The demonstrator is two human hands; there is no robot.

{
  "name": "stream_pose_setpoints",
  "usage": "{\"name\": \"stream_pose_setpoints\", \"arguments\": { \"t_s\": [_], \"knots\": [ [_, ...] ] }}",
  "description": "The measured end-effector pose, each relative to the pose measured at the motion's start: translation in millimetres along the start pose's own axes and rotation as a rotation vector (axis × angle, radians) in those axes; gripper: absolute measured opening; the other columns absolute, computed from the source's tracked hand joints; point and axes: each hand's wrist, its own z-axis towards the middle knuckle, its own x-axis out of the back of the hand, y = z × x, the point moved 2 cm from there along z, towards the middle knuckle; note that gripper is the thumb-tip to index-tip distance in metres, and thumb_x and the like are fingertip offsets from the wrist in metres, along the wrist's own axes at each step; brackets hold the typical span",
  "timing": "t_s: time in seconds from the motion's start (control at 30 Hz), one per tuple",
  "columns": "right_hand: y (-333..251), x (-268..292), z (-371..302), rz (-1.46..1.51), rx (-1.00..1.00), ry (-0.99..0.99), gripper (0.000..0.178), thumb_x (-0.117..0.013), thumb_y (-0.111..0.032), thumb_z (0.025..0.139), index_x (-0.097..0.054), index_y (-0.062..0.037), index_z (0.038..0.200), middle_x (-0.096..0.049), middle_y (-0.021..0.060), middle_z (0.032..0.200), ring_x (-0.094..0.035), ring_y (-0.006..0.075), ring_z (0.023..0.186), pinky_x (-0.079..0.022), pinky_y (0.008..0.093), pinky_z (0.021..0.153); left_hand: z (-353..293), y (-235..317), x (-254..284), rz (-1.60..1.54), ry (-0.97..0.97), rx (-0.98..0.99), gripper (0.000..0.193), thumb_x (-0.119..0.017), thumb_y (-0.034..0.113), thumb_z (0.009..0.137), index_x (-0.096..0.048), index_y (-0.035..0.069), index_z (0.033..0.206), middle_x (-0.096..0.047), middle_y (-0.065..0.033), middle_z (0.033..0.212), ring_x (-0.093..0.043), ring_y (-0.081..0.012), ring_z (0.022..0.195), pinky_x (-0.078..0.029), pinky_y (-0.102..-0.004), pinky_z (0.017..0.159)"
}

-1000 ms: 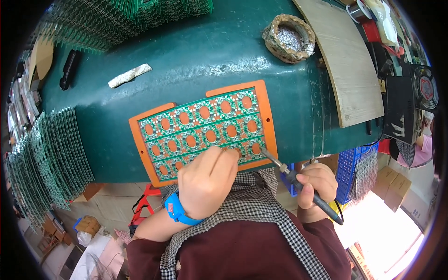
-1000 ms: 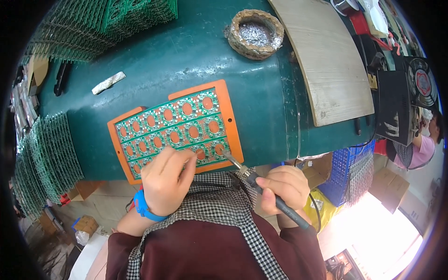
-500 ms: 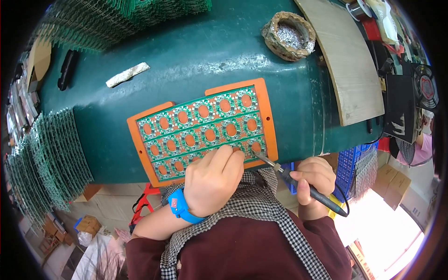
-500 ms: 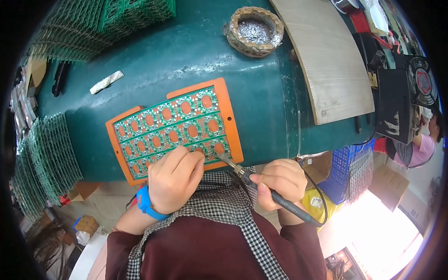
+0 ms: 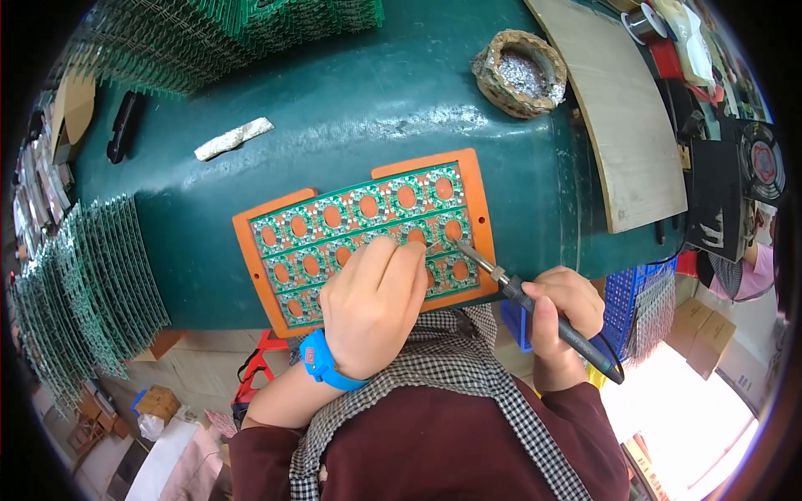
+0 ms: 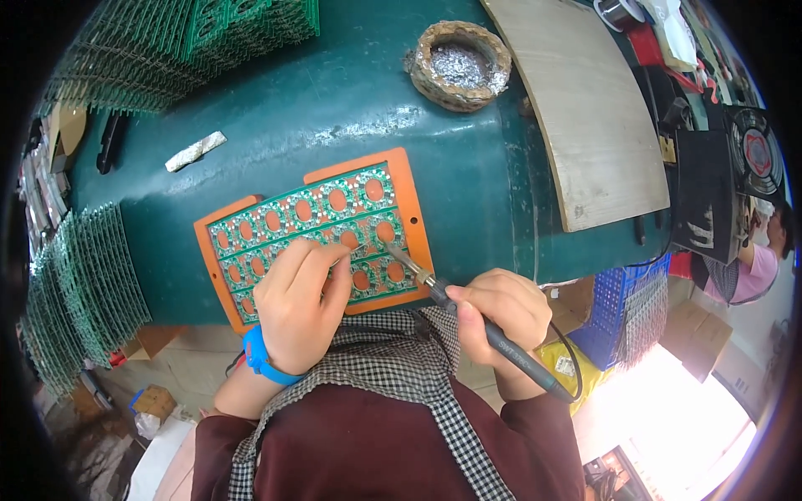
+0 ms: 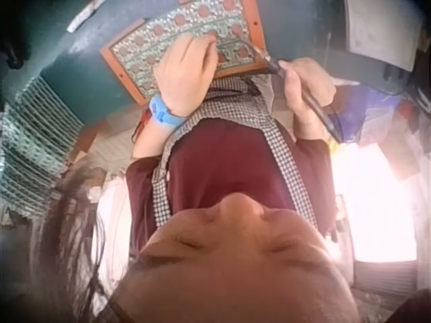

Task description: The person solders electronic components onto printed circuit boards using a soldering iron and solder wire.

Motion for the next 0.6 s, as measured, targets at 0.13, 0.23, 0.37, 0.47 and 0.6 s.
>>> {"name": "stream_pose_setpoints", "arguments": {
  "t_s": [0.13,0.23,0.37,0.47,0.6],
  "knots": [
    [2.3,-3.6,3.1,0.019,0.003,-0.006,0.007,-0.064,0.0,0.07,-0.064,0.0009,0.077,-0.061,0.0098,0.064,-0.059,0.0225,0.051,-0.048,0.0303,0.048,2.7,0.0,-4.2,-0.008,-0.018,0.018,0.019,-0.069,-0.006,0.071,-0.062,0.003,0.086,-0.054,-0.0068,0.073,-0.055,-0.0216,0.059,-0.043,-0.0323,0.05],
    [3.8,-5.8,2.7,0.028,0.014,-0.011,0.008,-0.064,0.0,0.07,-0.064,0.0007,0.077,-0.061,0.0097,0.064,-0.059,0.0221,0.05,-0.047,0.0299,0.048,2.8,-0.7,-6.1,0.002,-0.03,0.013,0.019,-0.07,-0.005,0.071,-0.063,0.003,0.087,-0.054,-0.0065,0.073,-0.055,-0.022,0.059,-0.043,-0.0325,0.051],
    [6.1,-7.7,0.7,0.026,0.034,-0.002,0.007,-0.065,-0.001,0.07,-0.064,0.0002,0.077,-0.061,0.0093,0.063,-0.059,0.0218,0.049,-0.047,0.0296,0.047,3.4,-1.5,-7.6,0.009,-0.055,0.045,0.018,-0.07,-0.004,0.072,-0.063,0.004,0.087,-0.053,-0.006,0.074,-0.055,-0.0222,0.059,-0.044,-0.0323,0.051],
    [3.8,-6.3,1.7,-0.013,0.042,-0.03,0.006,-0.064,-0.001,0.07,-0.064,-0.0001,0.076,-0.06,0.009,0.062,-0.059,0.0218,0.049,-0.048,0.0298,0.048,3.1,-1.4,-6.5,-0.022,-0.093,0.038,0.017,-0.07,-0.003,0.073,-0.063,0.004,0.087,-0.053,-0.0061,0.074,-0.055,-0.0219,0.059,-0.044,-0.0325,0.051],
    [5.5,-3.9,5.0,-0.024,0.036,-0.017,0.006,-0.063,-0.001,0.071,-0.064,0.0002,0.077,-0.06,0.0089,0.062,-0.059,0.0217,0.049,-0.048,0.03,0.048,9.3,-2.1,-0.2,-0.018,-0.099,0.014,0.015,-0.069,-0.004,0.074,-0.063,0.004,0.085,-0.053,-0.006,0.075,-0.055,-0.0213,0.058,-0.043,-0.0317,0.05]
  ]
}}
